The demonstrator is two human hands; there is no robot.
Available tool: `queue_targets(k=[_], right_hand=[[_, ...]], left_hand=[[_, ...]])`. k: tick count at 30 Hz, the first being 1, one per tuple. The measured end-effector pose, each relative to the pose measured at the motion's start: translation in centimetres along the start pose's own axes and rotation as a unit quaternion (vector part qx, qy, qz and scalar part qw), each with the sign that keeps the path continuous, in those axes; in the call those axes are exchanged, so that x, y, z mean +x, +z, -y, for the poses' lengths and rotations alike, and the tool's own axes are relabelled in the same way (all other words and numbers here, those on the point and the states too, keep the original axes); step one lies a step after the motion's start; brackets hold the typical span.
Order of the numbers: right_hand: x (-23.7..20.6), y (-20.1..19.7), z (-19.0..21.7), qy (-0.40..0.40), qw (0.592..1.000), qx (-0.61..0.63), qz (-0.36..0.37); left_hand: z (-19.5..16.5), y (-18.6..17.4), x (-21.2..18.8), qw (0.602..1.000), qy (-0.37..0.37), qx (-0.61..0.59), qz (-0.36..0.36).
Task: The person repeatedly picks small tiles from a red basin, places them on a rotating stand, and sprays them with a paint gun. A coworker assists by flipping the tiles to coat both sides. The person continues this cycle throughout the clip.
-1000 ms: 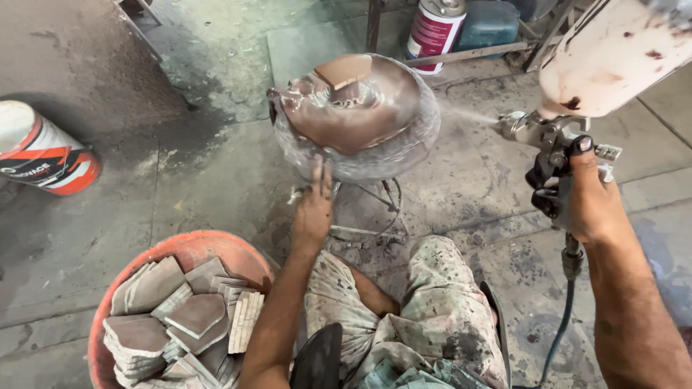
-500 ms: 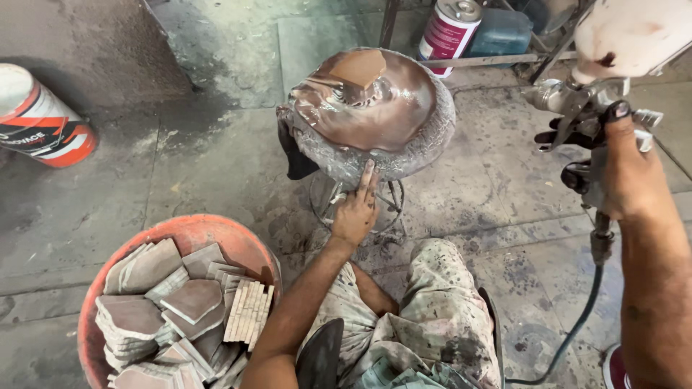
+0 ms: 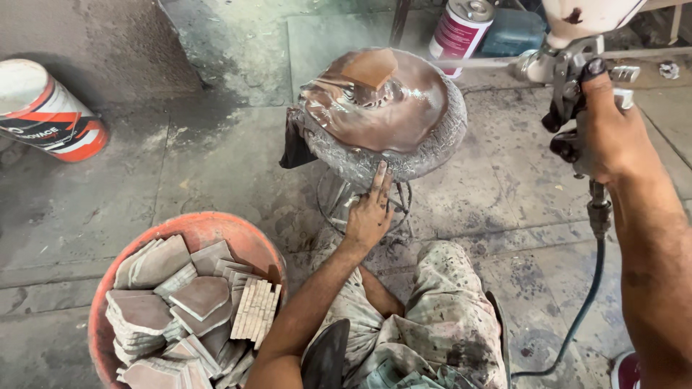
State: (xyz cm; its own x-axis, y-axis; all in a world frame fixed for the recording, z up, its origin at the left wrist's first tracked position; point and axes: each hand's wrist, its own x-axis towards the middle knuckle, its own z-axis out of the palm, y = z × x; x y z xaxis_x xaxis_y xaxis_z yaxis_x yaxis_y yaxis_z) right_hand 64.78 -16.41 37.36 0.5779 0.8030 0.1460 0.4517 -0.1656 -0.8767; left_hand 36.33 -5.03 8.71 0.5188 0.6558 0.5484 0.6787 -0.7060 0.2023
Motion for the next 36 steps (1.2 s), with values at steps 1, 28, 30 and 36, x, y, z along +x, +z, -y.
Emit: queue_targets(k=[1, 28, 30, 36], right_hand=[[0.2, 0.2, 0.0, -0.027, 0.998, 0.030, 0.044], [-9.9, 0.7, -20.4, 0.091, 0.985, 0.132, -0.060], [-11.4, 1.3, -23.3, 0.118, 0.980, 0.141, -0.072], [-12.9, 1.3, -27.7, 0.147, 0.976, 0.147, -0.069]], left_hand=[[0.0, 0.0, 0.0, 1.000, 0.000, -0.006, 0.002], [14.6, -1.7, -15.2, 0.985, -0.164, -0.012, 0.051], [20.4, -2.8, -18.6, 0.964, -0.246, 0.044, 0.094], [27.9, -7.2, -23.6, 0.869, -0.400, 0.181, 0.228]])
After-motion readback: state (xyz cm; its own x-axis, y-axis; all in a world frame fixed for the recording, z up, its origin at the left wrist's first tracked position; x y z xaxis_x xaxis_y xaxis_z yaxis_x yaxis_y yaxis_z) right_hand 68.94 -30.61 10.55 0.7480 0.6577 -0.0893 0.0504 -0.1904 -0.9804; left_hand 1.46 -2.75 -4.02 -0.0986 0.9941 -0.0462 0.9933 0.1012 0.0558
